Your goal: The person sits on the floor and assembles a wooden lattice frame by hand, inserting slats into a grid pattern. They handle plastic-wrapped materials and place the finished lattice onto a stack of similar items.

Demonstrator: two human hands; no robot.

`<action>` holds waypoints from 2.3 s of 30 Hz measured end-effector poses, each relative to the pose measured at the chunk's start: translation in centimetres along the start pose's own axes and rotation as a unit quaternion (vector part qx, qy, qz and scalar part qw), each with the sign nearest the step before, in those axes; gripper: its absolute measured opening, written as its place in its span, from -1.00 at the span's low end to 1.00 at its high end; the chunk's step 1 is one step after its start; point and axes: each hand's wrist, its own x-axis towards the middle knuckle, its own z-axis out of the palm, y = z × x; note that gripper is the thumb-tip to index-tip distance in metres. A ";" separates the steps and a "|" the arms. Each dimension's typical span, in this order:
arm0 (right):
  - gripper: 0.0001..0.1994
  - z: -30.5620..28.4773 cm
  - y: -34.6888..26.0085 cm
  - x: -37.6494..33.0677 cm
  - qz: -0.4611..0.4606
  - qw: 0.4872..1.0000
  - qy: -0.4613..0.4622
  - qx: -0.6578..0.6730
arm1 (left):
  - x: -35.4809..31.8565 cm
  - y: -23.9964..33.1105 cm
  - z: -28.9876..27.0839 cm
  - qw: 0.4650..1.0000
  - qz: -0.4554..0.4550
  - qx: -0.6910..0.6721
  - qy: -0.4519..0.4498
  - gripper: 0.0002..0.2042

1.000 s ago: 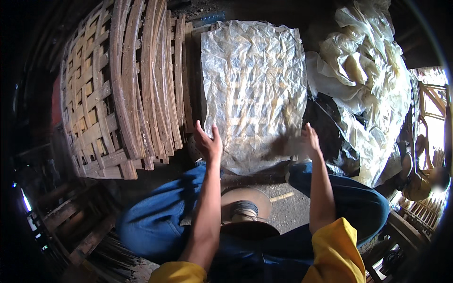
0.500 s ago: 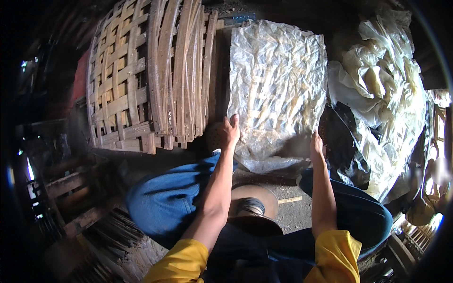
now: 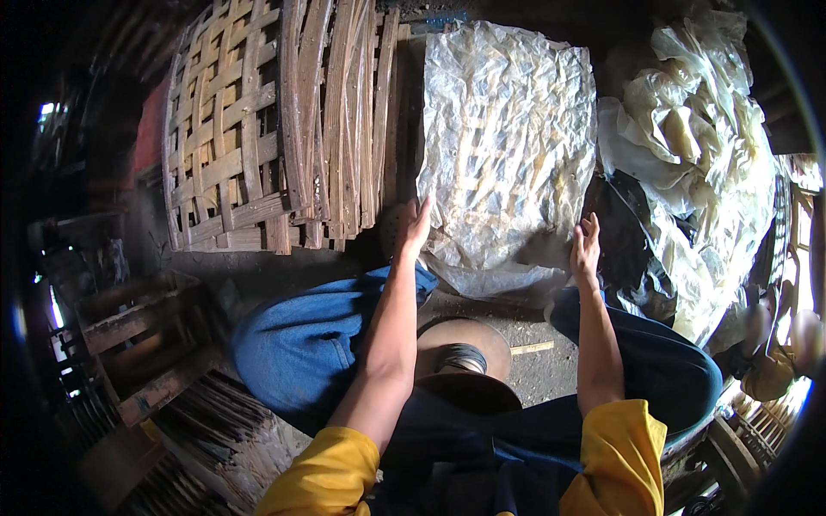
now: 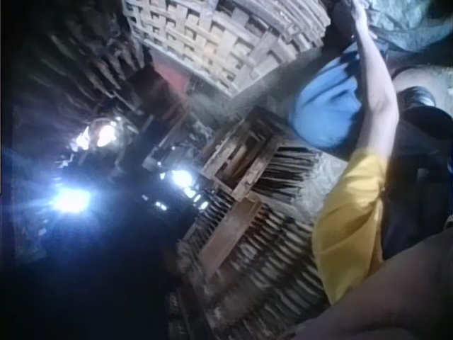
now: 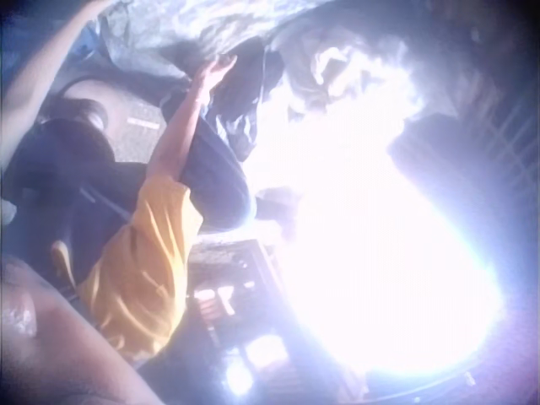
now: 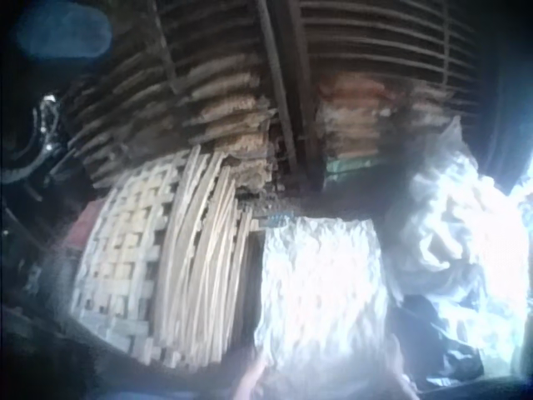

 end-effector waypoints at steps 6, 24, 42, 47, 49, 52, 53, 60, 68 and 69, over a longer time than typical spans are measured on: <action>0.20 -0.6 -3.8 -2.6 -0.132 0.955 -0.171 -0.205 | -1.1 -4.2 -0.3 0.993 0.045 -0.073 -0.079 -0.14; -0.15 1.5 -4.1 -4.6 -0.049 0.951 -0.101 -0.287 | -6.9 -3.2 -0.9 0.959 0.143 0.243 -0.033 0.34; -0.42 7.9 -0.3 -5.3 0.405 0.623 0.144 0.654 | -4.1 -6.0 7.5 0.611 -0.199 -0.765 0.050 -0.18; -0.38 6.3 -3.9 -3.7 0.384 0.615 0.134 0.675 | -2.6 -4.9 8.3 0.678 -0.254 -0.686 0.074 -0.21; -0.38 5.8 -4.3 -4.0 0.388 0.621 0.144 0.665 | -3.6 -1.3 7.7 0.665 -0.333 -0.660 0.106 -0.27; -0.34 6.6 -3.6 -4.0 0.398 0.630 0.117 0.656 | -3.0 -2.1 7.3 0.685 -0.346 -0.625 0.143 -0.28; -0.33 6.7 -3.2 -4.1 0.404 0.643 0.124 0.638 | -3.2 -1.8 7.1 0.686 -0.340 -0.629 0.134 -0.27; -0.29 7.3 -2.5 -4.2 0.367 0.684 0.099 0.622 | -2.8 -5.6 8.1 0.746 -0.304 -0.578 0.126 0.01; -0.32 7.0 0.5 -4.0 0.372 0.662 0.094 0.644 | -4.4 -1.1 8.0 0.777 -0.352 -0.489 0.184 0.02; -0.30 7.1 0.7 -4.0 0.380 0.660 0.097 0.641 | -4.6 -0.7 7.8 0.780 -0.356 -0.475 0.198 0.02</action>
